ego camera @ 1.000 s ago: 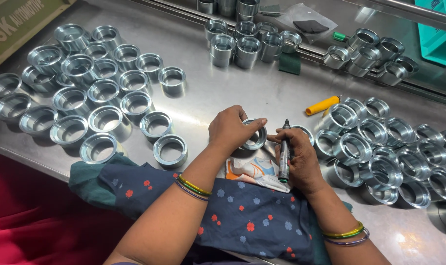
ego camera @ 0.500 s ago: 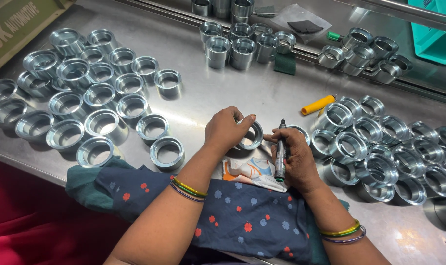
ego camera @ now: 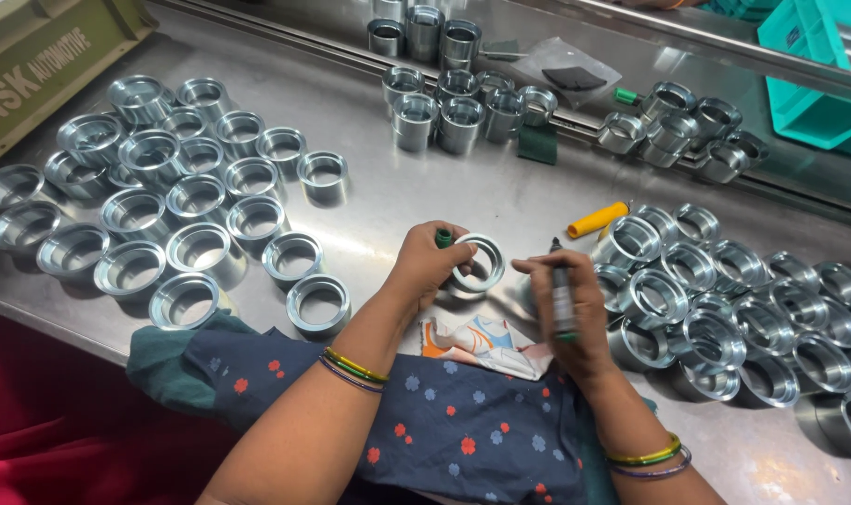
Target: The recorder is inspecting, marking, and sorting metal rings on a fabrication floor.
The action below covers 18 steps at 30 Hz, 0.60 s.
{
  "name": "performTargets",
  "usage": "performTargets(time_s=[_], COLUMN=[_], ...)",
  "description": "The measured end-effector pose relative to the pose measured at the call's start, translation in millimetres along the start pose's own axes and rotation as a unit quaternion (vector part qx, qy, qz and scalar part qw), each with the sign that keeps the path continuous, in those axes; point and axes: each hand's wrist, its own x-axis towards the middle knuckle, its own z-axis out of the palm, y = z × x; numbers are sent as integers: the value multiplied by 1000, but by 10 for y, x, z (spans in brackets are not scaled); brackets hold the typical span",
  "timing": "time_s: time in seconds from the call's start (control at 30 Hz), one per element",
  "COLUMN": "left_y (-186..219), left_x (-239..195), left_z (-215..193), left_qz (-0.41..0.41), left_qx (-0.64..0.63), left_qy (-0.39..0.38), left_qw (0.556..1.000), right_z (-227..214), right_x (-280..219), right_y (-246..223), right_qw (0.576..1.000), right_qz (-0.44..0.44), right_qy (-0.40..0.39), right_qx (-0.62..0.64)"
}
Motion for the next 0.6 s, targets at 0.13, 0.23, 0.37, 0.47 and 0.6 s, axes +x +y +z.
performTargets(time_s=[0.13, 0.23, 0.37, 0.47, 0.6], left_y=[61, 35, 38, 51, 105], left_x=[54, 48, 46, 37, 0], left_z=[6, -27, -31, -30, -5], left_qz=[-52, -4, 24, 35, 29], left_qx=[-134, -113, -72, -32, 25], left_qy=[68, 65, 75, 98, 111], left_qw=[987, 991, 994, 994, 993], right_z=[-103, -100, -2, 50, 90], right_x=[-15, -55, -79, -86, -70], right_y=[121, 173, 113, 95, -12], right_qw=[972, 914, 954, 990, 998], right_qz=[-45, 12, 76, 19, -63], right_qy=[56, 73, 50, 3, -10], right_qx=[223, 399, 286, 140, -10])
